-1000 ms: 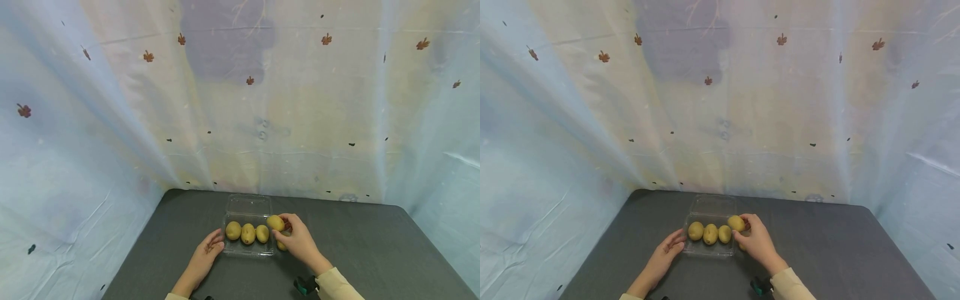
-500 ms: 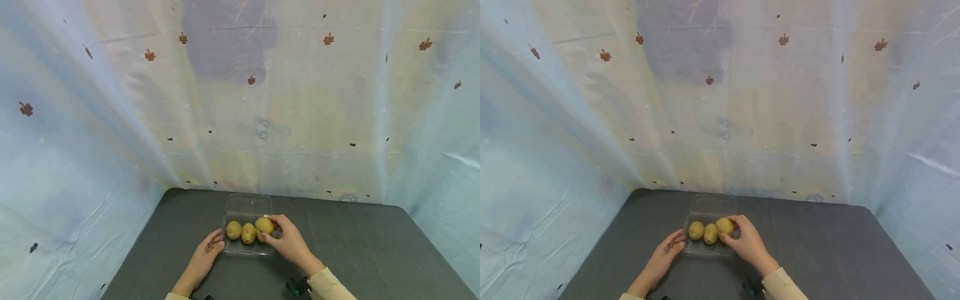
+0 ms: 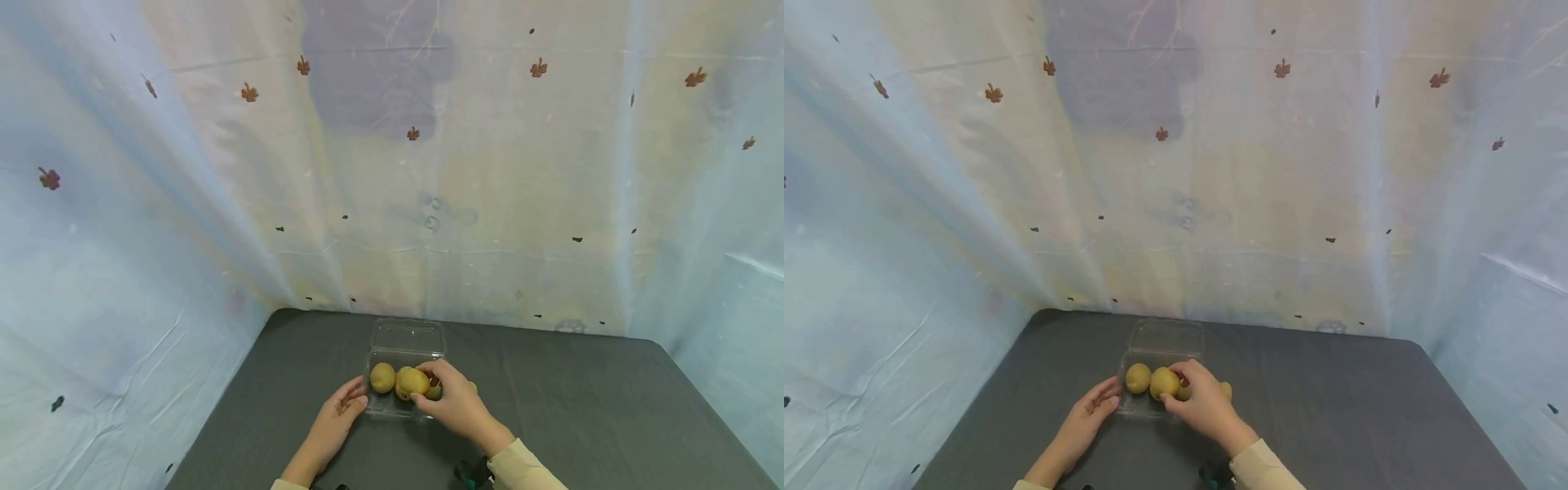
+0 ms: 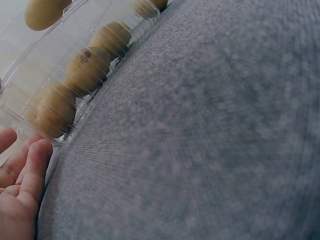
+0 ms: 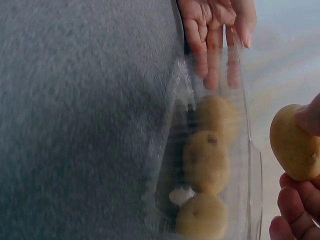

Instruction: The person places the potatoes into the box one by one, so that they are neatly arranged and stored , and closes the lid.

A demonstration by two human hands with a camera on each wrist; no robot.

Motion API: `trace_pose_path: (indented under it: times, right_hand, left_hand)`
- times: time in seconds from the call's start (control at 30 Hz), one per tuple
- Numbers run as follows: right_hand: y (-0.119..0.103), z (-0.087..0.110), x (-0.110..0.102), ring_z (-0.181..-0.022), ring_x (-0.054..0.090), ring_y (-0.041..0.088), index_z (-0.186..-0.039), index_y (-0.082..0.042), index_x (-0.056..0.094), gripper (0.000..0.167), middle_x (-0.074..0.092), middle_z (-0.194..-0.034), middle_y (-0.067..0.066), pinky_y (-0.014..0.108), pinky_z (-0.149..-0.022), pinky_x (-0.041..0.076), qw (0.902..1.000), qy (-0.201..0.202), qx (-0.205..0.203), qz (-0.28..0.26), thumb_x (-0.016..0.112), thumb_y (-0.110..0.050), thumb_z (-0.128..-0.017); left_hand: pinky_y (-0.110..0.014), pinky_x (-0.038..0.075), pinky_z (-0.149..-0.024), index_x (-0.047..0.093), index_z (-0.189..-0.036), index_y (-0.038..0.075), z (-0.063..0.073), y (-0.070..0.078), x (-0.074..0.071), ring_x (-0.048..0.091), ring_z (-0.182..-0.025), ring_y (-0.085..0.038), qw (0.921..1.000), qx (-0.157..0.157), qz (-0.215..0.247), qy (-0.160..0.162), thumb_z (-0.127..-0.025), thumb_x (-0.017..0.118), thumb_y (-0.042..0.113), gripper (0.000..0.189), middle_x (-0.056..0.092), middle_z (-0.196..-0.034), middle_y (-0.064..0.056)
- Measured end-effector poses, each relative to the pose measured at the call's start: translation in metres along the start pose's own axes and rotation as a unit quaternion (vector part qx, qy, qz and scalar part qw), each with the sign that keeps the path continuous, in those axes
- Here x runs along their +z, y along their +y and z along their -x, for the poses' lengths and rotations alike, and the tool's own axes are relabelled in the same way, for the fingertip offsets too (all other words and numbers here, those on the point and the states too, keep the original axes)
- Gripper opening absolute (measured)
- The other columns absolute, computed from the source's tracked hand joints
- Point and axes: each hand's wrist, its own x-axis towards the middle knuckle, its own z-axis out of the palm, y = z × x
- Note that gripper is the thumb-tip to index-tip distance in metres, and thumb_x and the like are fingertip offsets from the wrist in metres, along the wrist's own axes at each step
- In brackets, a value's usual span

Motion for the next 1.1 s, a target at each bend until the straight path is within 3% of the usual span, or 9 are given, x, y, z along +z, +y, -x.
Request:
trace_pose_path:
  times: [0.27, 0.57, 0.77, 1.1]
  right_hand:
    - [-0.006, -0.006, 0.012, -0.092, 0.056, 0.013, -0.129, -0.014, 0.053, 0.05, 0.058, -0.11, -0.009, 0.037, -0.077, 0.053, 0.9994, -0.025, 0.012, -0.022, 0.072, -0.036, -0.088]
    - [-0.009, -0.012, 0.027, -0.091, 0.058, 0.012, -0.122, -0.019, 0.056, 0.04, 0.06, -0.108, -0.012, 0.033, -0.078, 0.052, 0.9981, -0.056, 0.002, -0.026, 0.069, -0.04, -0.09]
    - [-0.01, -0.015, 0.033, -0.093, 0.057, 0.006, -0.121, -0.021, 0.057, 0.037, 0.06, -0.109, -0.013, 0.031, -0.079, 0.052, 0.9965, -0.078, 0.016, -0.027, 0.068, -0.04, -0.091]
    - [-0.011, -0.019, 0.038, -0.09, 0.061, 0.01, -0.119, -0.018, 0.058, 0.037, 0.061, -0.103, -0.01, 0.026, -0.073, 0.052, 0.9934, -0.099, 0.035, -0.047, 0.069, -0.039, -0.09]
  left_hand:
    - [-0.024, 0.043, -0.098, 0.04, -0.146, 0.009, 0.0, 0.0, 0.0, 0.05, -0.125, -0.026, 1.0, -0.006, 0.001, 0.003, -0.1, 0.056, 0.03, 0.054, 0.052, -0.137, -0.014]
    - [-0.028, 0.042, -0.1, 0.042, -0.145, 0.011, 0.0, -0.002, -0.001, 0.05, -0.124, -0.023, 0.9999, -0.012, -0.01, 0.003, -0.099, 0.056, 0.033, 0.053, 0.052, -0.137, -0.012]
    - [-0.028, 0.042, -0.1, 0.041, -0.146, 0.011, 0.0, 0.001, -0.001, 0.049, -0.125, -0.023, 0.9999, -0.012, -0.007, -0.003, -0.099, 0.057, 0.036, 0.056, 0.051, -0.138, -0.013]
    - [-0.029, 0.043, -0.099, 0.04, -0.146, 0.009, 0.001, 0.005, -0.001, 0.05, -0.124, -0.024, 0.9998, -0.013, -0.009, -0.006, -0.1, 0.054, 0.033, 0.054, 0.051, -0.138, -0.014]
